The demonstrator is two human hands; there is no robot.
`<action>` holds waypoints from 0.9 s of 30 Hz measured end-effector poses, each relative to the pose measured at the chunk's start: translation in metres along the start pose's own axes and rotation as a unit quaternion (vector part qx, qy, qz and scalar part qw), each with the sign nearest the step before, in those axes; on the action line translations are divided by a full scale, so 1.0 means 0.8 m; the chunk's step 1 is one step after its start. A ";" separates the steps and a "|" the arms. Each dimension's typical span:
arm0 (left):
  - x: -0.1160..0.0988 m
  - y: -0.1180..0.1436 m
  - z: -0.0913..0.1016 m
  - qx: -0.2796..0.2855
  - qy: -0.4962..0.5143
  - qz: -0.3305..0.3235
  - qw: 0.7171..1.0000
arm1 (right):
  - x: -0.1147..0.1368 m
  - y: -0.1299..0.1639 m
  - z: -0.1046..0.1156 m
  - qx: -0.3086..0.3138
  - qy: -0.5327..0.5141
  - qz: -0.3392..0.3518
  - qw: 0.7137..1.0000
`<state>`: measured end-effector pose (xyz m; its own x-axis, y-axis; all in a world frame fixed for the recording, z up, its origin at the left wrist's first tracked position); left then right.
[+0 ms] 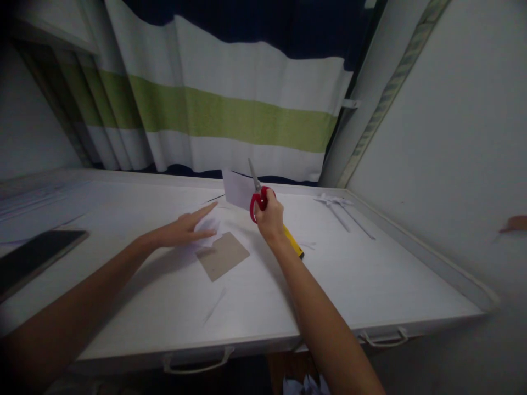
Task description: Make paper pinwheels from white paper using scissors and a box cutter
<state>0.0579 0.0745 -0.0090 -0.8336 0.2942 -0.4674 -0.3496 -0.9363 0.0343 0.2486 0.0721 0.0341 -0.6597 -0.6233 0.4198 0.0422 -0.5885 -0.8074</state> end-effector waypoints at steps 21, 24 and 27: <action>-0.005 0.007 0.035 -0.201 0.413 0.000 0.888 | -0.014 0.000 -0.024 -0.041 -0.317 -0.094 0.943; -0.001 0.009 0.040 -0.213 0.431 0.003 0.877 | -0.010 -0.001 -0.031 -0.006 -0.346 -0.091 0.934; -0.001 0.004 0.034 -0.153 0.495 -0.018 0.855 | -0.007 0.000 -0.036 0.016 -0.371 -0.089 0.924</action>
<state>0.0460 0.0766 0.0155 -0.0018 0.1593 -0.9872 -0.1129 -0.9810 -0.1581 0.2304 0.0906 0.0201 0.0369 -0.6896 0.7233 0.0129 -0.7234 -0.6903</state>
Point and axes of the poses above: each hand's wrist, its own y-axis away from the middle knuckle, its own z-axis out of the back of the hand, x = y × z, the point moved 7 cm from there along -y, towards the middle knuckle, and after that the axes turned 14 degrees about z, right-handed, at the moved point
